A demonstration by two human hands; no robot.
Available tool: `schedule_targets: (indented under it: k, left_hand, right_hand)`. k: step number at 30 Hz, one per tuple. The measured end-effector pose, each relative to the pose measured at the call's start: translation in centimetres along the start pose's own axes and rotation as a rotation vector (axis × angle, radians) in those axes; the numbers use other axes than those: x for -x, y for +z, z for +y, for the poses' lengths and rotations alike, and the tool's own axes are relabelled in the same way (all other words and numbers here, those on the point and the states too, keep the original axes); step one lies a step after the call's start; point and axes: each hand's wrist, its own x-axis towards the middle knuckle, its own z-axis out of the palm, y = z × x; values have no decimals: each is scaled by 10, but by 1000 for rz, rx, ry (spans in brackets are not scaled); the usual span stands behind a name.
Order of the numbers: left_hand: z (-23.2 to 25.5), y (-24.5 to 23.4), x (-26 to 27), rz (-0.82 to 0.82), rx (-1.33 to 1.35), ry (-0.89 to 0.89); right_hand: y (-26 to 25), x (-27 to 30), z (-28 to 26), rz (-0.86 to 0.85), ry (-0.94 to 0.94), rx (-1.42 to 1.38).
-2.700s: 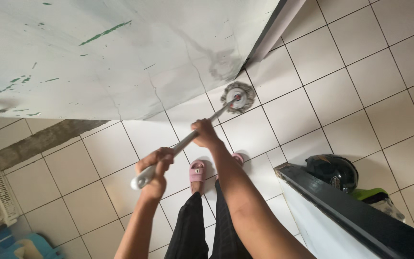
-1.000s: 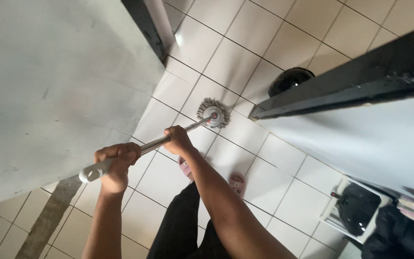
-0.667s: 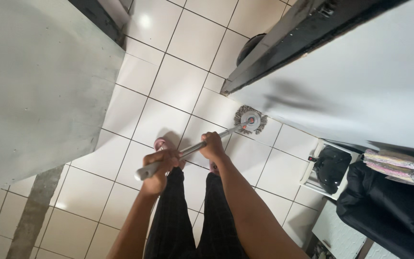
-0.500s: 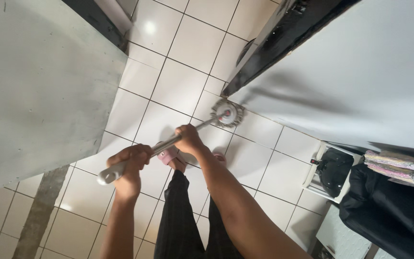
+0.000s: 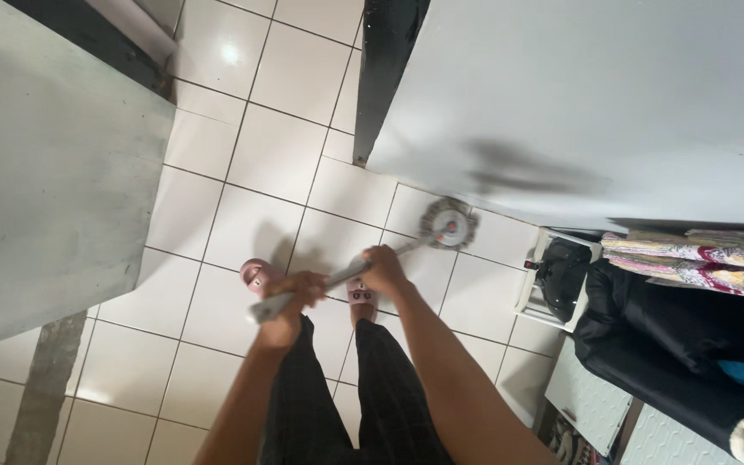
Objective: The person mops a tiled floor using a spin mop, moving systematically across the room and around furniture and storage items. The mop is used with both hands to cover different sections of the floor.
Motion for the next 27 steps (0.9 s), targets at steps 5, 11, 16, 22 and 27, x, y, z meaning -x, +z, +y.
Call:
schedule_targets:
  k: [5,11,16,22,27]
  left_hand:
    - [16,6,10,131,-8,-111]
    - [110,-46,-5,307,-207,-2]
    - [98,-41,-22,100,21,54]
    - [22,35,15,-195,-101,-165]
    - [64,2,48,8,-289,-224]
  right_hand:
    - [17,-5,3,3,-8,74]
    - [47,-59,-144,191,-366,-135]
    - [22,-39,-128,-16,-61,-224]
    - [13,46,16,295,-54,109]
    - [64,42,-19,402,-71,120]
